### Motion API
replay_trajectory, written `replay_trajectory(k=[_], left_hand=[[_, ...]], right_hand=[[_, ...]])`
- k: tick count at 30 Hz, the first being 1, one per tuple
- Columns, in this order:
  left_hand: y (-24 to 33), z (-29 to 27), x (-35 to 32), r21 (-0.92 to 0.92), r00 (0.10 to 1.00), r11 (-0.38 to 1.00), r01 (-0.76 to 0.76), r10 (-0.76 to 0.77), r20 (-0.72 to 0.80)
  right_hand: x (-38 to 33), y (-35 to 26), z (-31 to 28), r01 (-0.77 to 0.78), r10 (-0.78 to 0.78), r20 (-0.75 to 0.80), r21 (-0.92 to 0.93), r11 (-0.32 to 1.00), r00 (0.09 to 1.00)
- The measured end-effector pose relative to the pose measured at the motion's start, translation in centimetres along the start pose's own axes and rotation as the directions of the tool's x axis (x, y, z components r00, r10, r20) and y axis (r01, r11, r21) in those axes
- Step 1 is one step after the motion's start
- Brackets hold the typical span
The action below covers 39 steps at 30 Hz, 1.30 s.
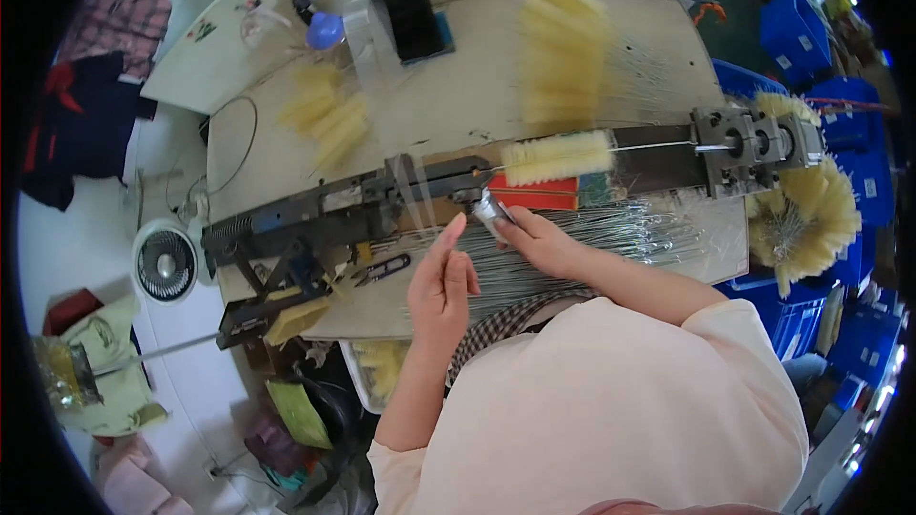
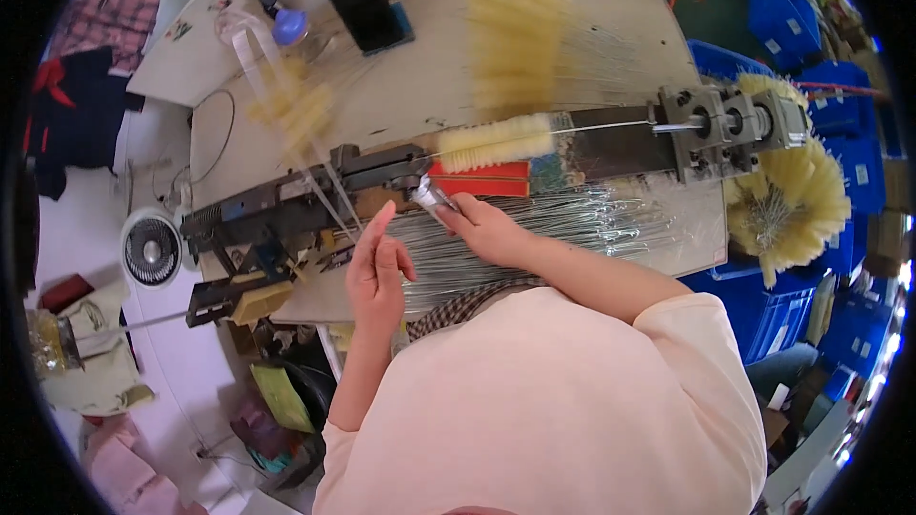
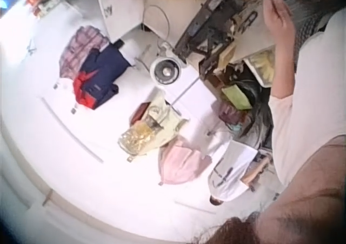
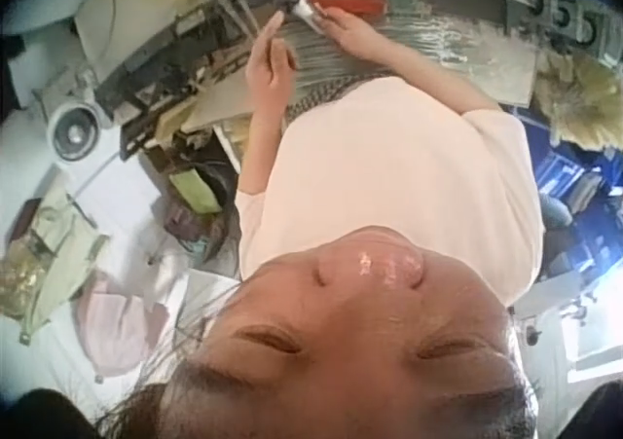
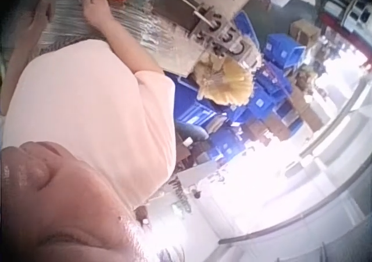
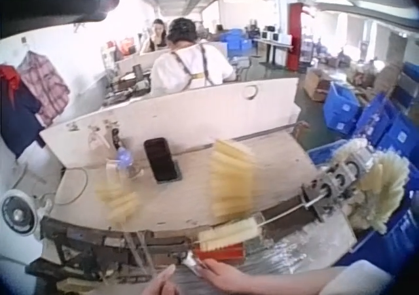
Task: The person assembles a cylindrical brush by inserting bristles and thread from a spool into a metal brush frame using a specialized brush-making machine.
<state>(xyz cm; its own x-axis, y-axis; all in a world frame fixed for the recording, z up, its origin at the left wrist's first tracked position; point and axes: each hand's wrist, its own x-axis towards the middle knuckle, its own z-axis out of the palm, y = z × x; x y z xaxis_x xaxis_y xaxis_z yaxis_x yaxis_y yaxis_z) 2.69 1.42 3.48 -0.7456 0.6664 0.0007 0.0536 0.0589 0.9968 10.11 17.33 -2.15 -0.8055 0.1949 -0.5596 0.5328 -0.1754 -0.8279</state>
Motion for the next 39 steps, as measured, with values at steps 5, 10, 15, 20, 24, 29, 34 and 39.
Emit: replay_trajectory(k=[5, 10, 15, 20, 24, 29, 34, 39], left_hand=[[0.1, 0.9, 1.2, 0.521, 0.932, 0.776, -0.356, 0.333, 0.142], [1.5, 3.7, 3.0, 0.757, 0.768, 0.217, -0.616, 0.377, 0.518], [3.3, 0.1, 2.1, 0.894, 0.919, 0.296, -0.336, 0.309, 0.243], [2.4, -1.2, 0.3, 0.522, 0.941, 0.826, -0.213, 0.317, -0.117], [2.8, 0.4, 1.8, 0.487, 0.982, 0.853, -0.188, 0.148, 0.120], [5.1, 2.2, 6.1, 0.752, 0.908, 0.518, -0.408, 0.318, 0.274], [5.5, 6.3, 10.0, 0.697, 0.732, 0.246, -0.674, 0.348, 0.585], [6.2, 3.5, 9.8, 0.784, 0.754, 0.123, -0.609, 0.398, 0.523]], right_hand=[[-3.7, -4.0, -5.3, 0.304, -0.284, 0.111, -0.290, 0.908, 0.952], [-5.9, -10.6, -13.1, 0.429, -0.639, 0.189, -0.870, 0.243, 0.746], [-6.7, -8.1, -17.1, 0.145, -0.490, 0.254, -0.957, -0.250, 0.834], [-2.9, -8.6, -20.3, 0.030, -0.688, 0.091, -0.994, -0.101, 0.720], [-0.2, -8.1, -24.1, -0.105, -0.651, -0.058, -0.994, -0.034, 0.757], [-5.9, -13.8, -22.0, 0.221, -0.771, -0.008, -0.956, 0.192, 0.637], [-7.6, -15.2, -20.6, 0.393, -0.680, 0.064, -0.854, 0.342, 0.731], [-7.7, -13.5, -21.0, 0.320, -0.480, 0.169, -0.913, 0.253, 0.861]])
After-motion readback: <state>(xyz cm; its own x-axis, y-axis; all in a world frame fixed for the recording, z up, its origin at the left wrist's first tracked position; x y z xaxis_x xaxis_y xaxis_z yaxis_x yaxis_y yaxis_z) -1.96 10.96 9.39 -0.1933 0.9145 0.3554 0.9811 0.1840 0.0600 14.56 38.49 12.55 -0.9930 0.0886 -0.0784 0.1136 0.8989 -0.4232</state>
